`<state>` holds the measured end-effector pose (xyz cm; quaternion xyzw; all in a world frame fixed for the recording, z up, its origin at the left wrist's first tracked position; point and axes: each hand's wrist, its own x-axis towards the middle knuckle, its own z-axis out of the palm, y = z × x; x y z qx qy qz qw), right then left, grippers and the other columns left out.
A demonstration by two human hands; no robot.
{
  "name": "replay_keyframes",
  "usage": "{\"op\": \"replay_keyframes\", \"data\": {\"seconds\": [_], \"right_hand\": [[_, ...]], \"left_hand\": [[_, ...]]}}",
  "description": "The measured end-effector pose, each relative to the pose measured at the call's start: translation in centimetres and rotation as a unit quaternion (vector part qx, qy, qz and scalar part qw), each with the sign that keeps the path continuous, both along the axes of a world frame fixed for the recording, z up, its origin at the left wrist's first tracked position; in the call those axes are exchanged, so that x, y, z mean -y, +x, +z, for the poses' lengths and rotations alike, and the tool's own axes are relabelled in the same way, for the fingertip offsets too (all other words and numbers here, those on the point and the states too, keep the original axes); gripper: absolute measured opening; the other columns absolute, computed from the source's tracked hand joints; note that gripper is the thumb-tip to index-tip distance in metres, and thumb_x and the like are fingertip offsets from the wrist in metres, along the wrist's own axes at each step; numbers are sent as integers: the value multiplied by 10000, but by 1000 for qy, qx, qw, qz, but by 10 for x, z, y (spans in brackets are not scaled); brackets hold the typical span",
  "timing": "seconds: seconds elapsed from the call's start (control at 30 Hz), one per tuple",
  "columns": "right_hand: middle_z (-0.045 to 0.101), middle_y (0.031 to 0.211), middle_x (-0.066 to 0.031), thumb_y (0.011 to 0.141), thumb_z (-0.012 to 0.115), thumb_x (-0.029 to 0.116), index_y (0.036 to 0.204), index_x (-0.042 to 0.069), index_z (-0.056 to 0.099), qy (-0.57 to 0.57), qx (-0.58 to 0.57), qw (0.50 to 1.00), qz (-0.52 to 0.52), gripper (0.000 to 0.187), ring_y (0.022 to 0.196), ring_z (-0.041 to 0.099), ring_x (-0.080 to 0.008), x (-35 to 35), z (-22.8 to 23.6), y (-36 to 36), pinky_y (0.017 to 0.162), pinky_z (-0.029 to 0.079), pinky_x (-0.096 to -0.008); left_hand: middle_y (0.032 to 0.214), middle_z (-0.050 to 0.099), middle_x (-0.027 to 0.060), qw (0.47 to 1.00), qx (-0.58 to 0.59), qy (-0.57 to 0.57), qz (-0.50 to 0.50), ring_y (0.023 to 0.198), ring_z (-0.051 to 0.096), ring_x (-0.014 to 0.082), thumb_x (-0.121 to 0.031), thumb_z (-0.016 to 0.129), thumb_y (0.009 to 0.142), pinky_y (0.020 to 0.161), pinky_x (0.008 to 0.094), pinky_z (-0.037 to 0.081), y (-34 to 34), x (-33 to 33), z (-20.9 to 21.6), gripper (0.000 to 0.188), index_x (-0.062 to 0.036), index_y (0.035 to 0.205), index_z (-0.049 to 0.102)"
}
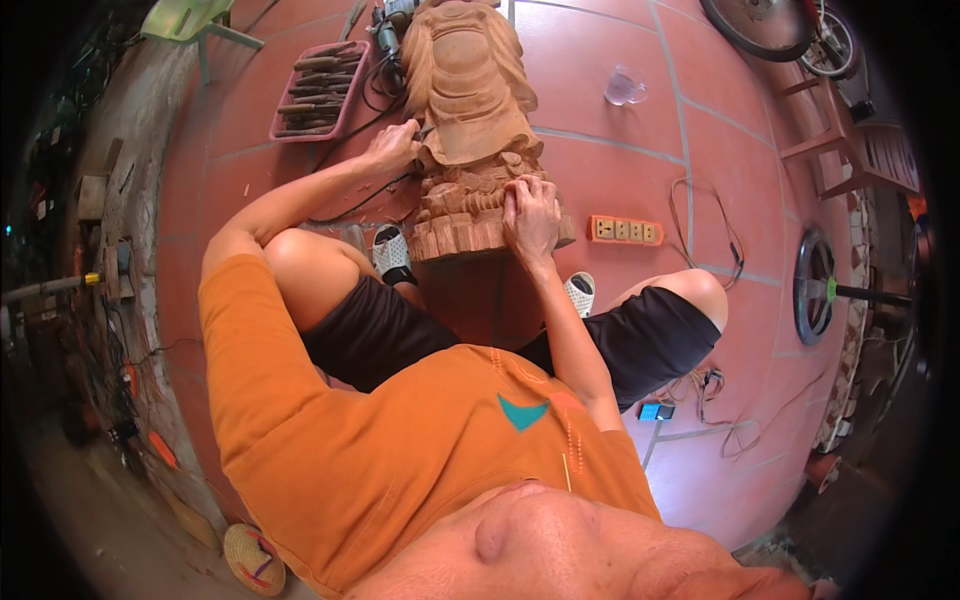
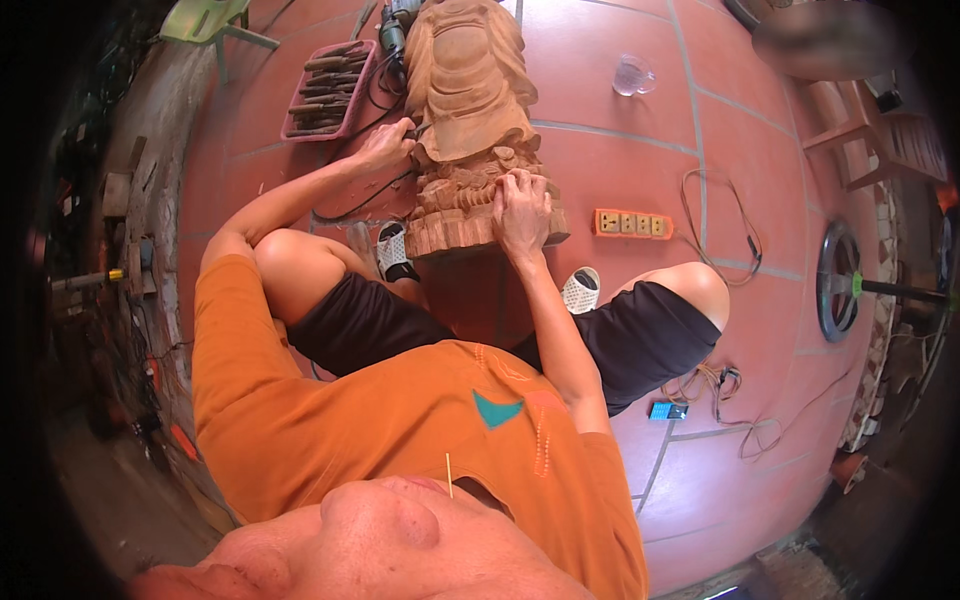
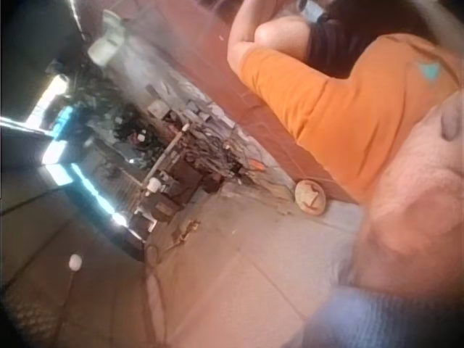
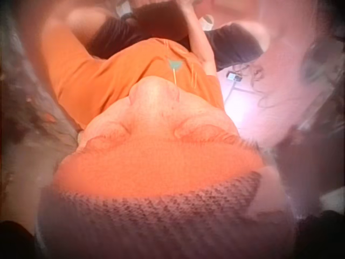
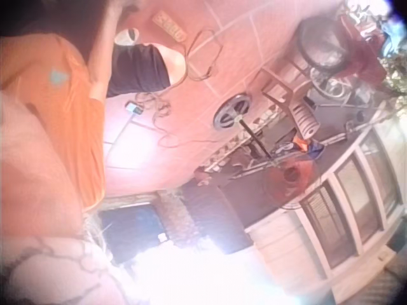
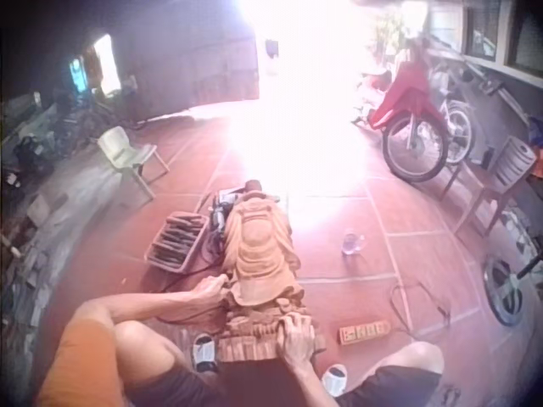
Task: The person carves a wooden sculpture using a hand chisel and a rotary tool. They refine the base and details of the sculpture, occasionally pausing to touch their face.
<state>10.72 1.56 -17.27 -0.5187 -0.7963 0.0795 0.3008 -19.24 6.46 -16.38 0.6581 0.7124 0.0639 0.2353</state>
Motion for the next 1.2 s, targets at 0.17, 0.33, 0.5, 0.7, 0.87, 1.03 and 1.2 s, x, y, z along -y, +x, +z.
{"op": "replay_keyframes", "data": {"seconds": [0.17,0.33,0.5,0.7,0.87,1.03,1.2], "right_hand": [[612,1079,-40,879,632,184,953,102,659,-2,-3,1000,-2,114,1045,560,-272,0,3,-1,846,491,-427],[614,1067,-44,878,632,181,950,100,660,2,-11,1000,4,112,1038,561,-271,-1,1,-1,831,490,-432],[613,1064,-42,878,632,179,947,103,659,-3,-7,1000,2,106,1033,561,-269,-1,0,-1,832,488,-432],[614,1067,-39,877,635,172,948,106,660,-9,-14,1000,7,101,1035,562,-266,0,3,-2,836,487,-433],[617,1077,-35,878,636,175,950,109,662,-9,-17,1000,9,101,1037,562,-266,-2,-1,1,838,488,-431],[620,1076,-28,878,636,176,946,112,663,-8,-6,1000,-2,97,1035,563,-264,-1,2,-3,837,489,-425],[621,1076,-28,875,639,173,940,113,664,-3,-4,1000,0,92,1036,563,-262,0,3,-4,836,490,-421]], "left_hand": [[1120,643,257,999,35,-3,27,1105,591,409,-199,563,879,927,493,451,-1,-6,-11,396,7,1216,547],[1213,613,268,998,13,-60,6,1162,561,460,-231,566,882,934,542,451,-5,-6,-3,390,-24,1211,541],[1188,628,266,1000,21,-16,16,1139,578,460,-218,558,868,917,552,461,-3,-11,-10,371,-29,1188,553],[1178,637,253,998,17,-32,49,1131,588,454,-170,524,840,908,551,471,-11,-29,-24,348,-29,1153,579],[1190,634,251,998,27,-40,35,1145,582,452,-197,514,851,927,543,463,-7,-26,-19,349,-32,1150,582],[1166,629,281,998,35,-14,57,1138,578,431,-186,546,843,952,495,448,-8,-20,-23,409,29,1190,570],[1186,621,285,995,25,-31,96,1150,580,428,-173,532,848,957,514,442,-7,-39,-25,432,25,1232,540]]}}
